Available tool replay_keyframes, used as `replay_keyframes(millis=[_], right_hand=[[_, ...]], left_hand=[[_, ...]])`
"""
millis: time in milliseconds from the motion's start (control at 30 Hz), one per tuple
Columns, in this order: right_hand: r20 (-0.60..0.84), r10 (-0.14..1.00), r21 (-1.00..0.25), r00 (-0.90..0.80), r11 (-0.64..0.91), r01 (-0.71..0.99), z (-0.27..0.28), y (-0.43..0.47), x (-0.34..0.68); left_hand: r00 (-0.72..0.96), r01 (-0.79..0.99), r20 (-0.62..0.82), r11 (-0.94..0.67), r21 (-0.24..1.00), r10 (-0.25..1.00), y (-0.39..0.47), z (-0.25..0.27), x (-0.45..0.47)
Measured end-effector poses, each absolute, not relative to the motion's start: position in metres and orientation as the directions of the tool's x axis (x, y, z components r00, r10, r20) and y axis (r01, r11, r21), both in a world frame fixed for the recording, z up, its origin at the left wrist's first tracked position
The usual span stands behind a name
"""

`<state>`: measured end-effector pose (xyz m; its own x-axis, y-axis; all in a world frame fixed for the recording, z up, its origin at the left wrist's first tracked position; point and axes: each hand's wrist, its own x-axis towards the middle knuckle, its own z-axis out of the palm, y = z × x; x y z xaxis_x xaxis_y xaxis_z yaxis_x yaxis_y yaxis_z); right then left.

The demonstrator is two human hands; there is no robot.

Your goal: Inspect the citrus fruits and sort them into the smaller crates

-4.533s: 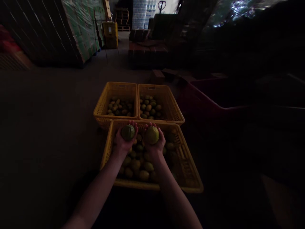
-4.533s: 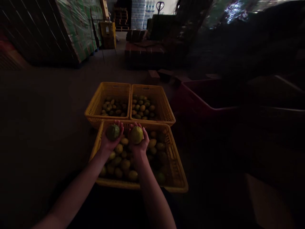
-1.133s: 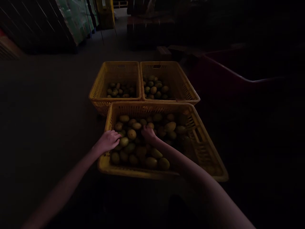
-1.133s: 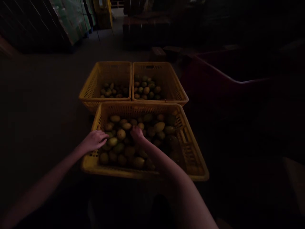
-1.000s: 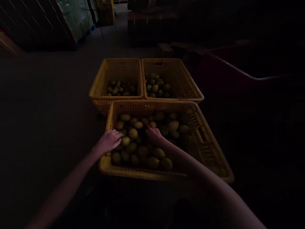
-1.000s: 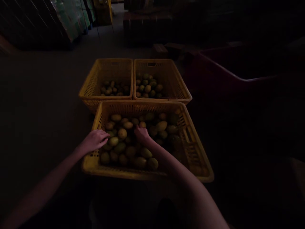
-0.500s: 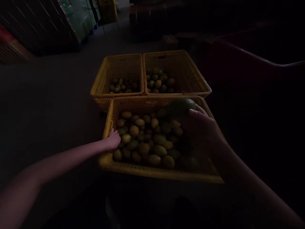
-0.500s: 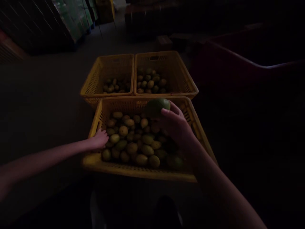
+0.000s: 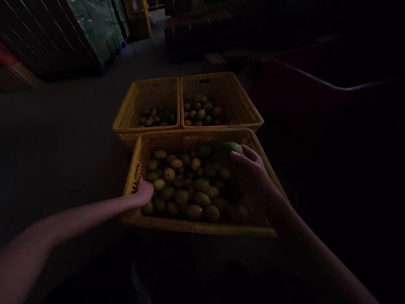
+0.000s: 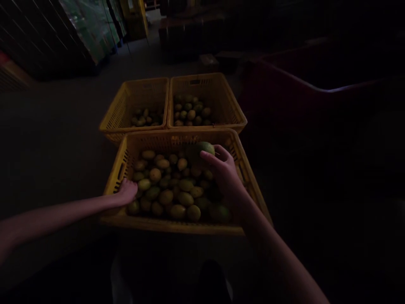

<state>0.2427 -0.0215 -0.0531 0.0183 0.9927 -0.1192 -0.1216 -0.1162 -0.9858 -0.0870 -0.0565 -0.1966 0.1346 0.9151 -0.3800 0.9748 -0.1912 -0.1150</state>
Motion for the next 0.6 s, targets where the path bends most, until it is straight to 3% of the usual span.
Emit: replay_keyframes(millis=[267, 467, 533, 600], right_hand=[[-0.176, 0.984, -0.947, 0.032, -0.161, -0.277, -0.067, -0.016, 0.242], [-0.234, 0.972, -0.924, 0.021, -0.215, -0.315, -0.071, -0.012, 0.24], [-0.243, 0.97, -0.918, 0.001, -0.229, -0.324, -0.07, -0.009, 0.235], [-0.263, 0.964, -0.908, -0.035, -0.259, -0.329, -0.071, -0.004, 0.225]], left_hand=[[0.254, 0.951, -0.483, -0.309, -0.035, 0.838, -0.049, -0.163, -0.075], [0.314, 0.944, -0.503, -0.321, 0.075, 0.805, -0.04, -0.111, -0.073], [0.351, 0.935, -0.496, -0.273, 0.226, 0.794, -0.027, -0.092, -0.073], [0.417, 0.857, -0.49, -0.152, 0.492, 0.766, -0.012, -0.081, -0.072]])
